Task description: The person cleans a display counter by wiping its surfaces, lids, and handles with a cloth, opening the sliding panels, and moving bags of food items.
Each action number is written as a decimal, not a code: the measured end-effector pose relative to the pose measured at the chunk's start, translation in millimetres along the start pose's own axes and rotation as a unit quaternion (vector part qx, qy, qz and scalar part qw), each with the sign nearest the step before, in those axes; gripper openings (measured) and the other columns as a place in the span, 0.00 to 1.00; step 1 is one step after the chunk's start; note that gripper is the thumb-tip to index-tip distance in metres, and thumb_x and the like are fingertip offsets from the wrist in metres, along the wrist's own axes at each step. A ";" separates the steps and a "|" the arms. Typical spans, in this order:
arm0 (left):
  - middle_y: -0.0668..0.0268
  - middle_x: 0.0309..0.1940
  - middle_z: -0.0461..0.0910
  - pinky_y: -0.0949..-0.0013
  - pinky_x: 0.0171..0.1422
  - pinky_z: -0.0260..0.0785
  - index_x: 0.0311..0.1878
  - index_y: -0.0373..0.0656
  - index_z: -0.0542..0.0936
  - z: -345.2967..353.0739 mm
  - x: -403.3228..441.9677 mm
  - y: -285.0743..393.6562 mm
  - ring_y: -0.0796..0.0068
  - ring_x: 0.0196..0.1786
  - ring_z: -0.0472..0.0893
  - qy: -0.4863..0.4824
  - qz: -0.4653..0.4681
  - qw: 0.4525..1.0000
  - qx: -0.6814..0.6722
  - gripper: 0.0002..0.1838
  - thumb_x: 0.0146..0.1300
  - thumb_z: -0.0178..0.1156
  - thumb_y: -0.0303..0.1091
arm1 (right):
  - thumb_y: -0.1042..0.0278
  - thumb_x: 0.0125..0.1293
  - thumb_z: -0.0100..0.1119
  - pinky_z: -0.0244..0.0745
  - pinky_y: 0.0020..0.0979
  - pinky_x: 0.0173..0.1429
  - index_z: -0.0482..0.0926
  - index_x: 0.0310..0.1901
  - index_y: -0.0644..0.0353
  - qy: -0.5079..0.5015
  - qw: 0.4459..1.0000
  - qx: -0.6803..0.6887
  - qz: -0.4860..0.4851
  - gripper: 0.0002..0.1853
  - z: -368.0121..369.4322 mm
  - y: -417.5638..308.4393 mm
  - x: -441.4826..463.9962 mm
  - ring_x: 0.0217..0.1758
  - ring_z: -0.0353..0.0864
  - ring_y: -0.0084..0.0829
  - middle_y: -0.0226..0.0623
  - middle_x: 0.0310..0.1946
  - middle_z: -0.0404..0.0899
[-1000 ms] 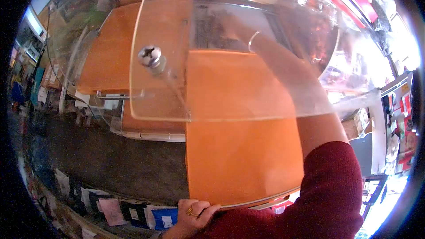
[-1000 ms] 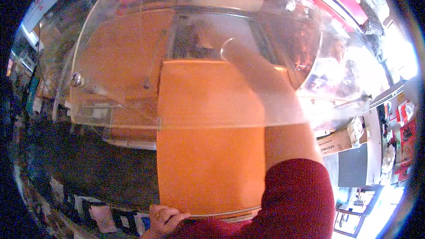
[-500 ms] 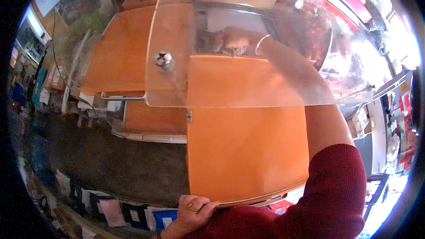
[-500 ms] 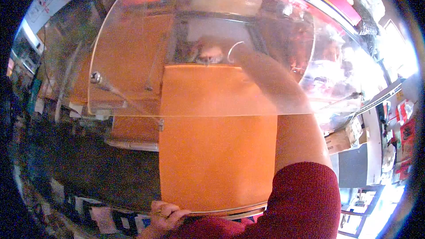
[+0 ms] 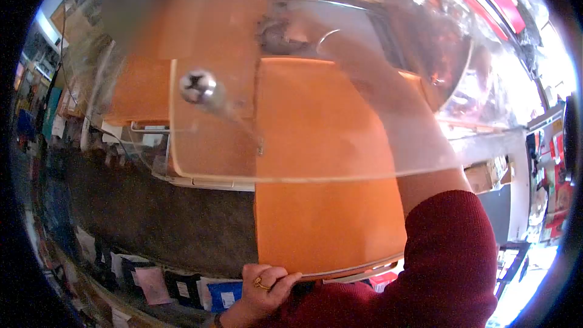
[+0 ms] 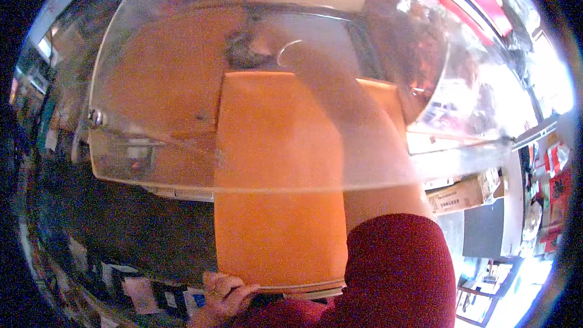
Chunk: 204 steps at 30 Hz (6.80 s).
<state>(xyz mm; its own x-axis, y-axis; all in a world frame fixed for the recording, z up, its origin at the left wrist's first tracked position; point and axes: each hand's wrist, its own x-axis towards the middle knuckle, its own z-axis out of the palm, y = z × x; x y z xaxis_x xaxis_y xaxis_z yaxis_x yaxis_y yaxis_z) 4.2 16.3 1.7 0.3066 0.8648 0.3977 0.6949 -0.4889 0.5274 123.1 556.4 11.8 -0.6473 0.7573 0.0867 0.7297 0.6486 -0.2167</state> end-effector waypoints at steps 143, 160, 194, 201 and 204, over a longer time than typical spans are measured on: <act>0.62 0.37 0.75 0.58 0.48 0.64 0.43 0.44 0.79 -29.6 196.2 -30.1 0.60 0.42 0.75 0.169 0.167 0.970 0.044 0.12 0.53 0.63 0.28 | 0.68 0.62 0.51 0.67 0.40 0.65 0.60 0.66 0.63 0.081 0.551 0.816 0.155 0.29 48.3 -86.7 -388.9 0.64 0.67 0.36 0.43 0.62 0.67; 0.56 0.48 0.78 0.63 0.55 0.70 0.56 0.38 0.73 -235.5 602.0 122.1 0.66 0.49 0.79 -0.044 0.101 0.916 -0.387 0.34 0.53 0.64 0.54 | 0.60 0.69 0.48 0.78 0.35 0.53 0.64 0.63 0.60 0.130 0.483 0.861 0.089 0.23 72.1 -95.8 -368.3 0.52 0.78 0.36 0.45 0.53 0.75; 0.60 0.56 0.72 0.67 0.59 0.67 0.61 0.37 0.70 -189.1 394.2 140.7 0.71 0.54 0.74 0.166 0.237 0.833 -0.472 0.31 0.53 0.66 0.31 | 0.71 0.54 0.53 0.70 0.36 0.62 0.64 0.61 0.63 0.616 0.646 0.432 -0.131 0.29 -237.1 -205.3 -503.9 0.60 0.71 0.36 0.42 0.57 0.70; 0.58 0.61 0.68 0.64 0.64 0.67 0.65 0.36 0.64 -93.5 295.8 114.2 0.65 0.61 0.71 -0.027 0.187 0.755 -0.628 0.34 0.52 0.61 0.23 | 0.74 0.35 0.60 0.66 0.42 0.56 0.78 0.46 0.49 0.525 0.824 -0.153 -0.147 0.28 -279.9 -221.2 -412.7 0.52 0.70 0.46 0.39 0.42 0.73; 0.57 0.61 0.67 0.62 0.65 0.66 0.65 0.35 0.64 -90.8 273.7 94.9 0.64 0.62 0.70 -0.050 0.158 0.742 -0.649 0.34 0.51 0.59 0.23 | 0.81 0.41 0.62 0.73 0.39 0.52 0.78 0.48 0.51 0.572 0.796 -0.192 -0.058 0.27 -291.8 -167.0 -430.2 0.48 0.76 0.41 0.37 0.41 0.79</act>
<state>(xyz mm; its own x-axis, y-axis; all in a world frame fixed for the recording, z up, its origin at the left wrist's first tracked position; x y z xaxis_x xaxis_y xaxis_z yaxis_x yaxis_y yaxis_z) 95.0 196.2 228.7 0.4123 0.6553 0.6329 -0.6150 -0.3123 0.7240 344.0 144.7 294.4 -0.2515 0.1238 0.9599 0.8353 0.5287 0.1507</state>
